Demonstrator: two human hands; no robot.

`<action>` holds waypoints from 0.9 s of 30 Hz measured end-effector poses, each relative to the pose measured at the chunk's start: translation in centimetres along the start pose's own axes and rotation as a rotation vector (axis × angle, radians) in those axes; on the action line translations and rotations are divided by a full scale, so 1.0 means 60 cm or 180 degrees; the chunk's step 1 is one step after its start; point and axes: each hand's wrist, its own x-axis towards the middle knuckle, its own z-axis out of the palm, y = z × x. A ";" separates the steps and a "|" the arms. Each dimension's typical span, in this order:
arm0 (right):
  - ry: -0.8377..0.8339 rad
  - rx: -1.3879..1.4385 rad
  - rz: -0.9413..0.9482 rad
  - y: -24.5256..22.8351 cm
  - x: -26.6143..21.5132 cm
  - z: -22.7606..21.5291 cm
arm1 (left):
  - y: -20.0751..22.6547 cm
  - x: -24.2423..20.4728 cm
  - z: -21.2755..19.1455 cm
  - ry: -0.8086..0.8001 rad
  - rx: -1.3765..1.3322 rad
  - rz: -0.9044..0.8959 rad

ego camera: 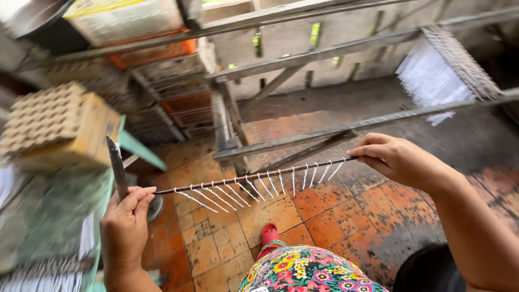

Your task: Dipping a frame of candle wicks into a vat of molten wax and then manually arranging the wicks on the frame.

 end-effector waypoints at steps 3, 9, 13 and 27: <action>0.0123 -0.0332 0.0365 0.019 -0.009 -0.026 | -0.002 0.091 0.069 -0.0153 -0.0234 0.0301; 0.0052 -0.1192 0.0692 0.072 -0.038 -0.060 | 0.023 0.246 0.193 -0.0559 -0.0691 0.0594; 0.0193 -0.0970 0.1342 0.082 -0.054 -0.076 | 0.037 0.342 0.283 -0.0656 -0.0902 0.1028; 0.0297 -0.1061 0.2402 0.135 -0.224 -0.176 | 0.245 0.444 0.506 -0.0552 -0.1816 0.1736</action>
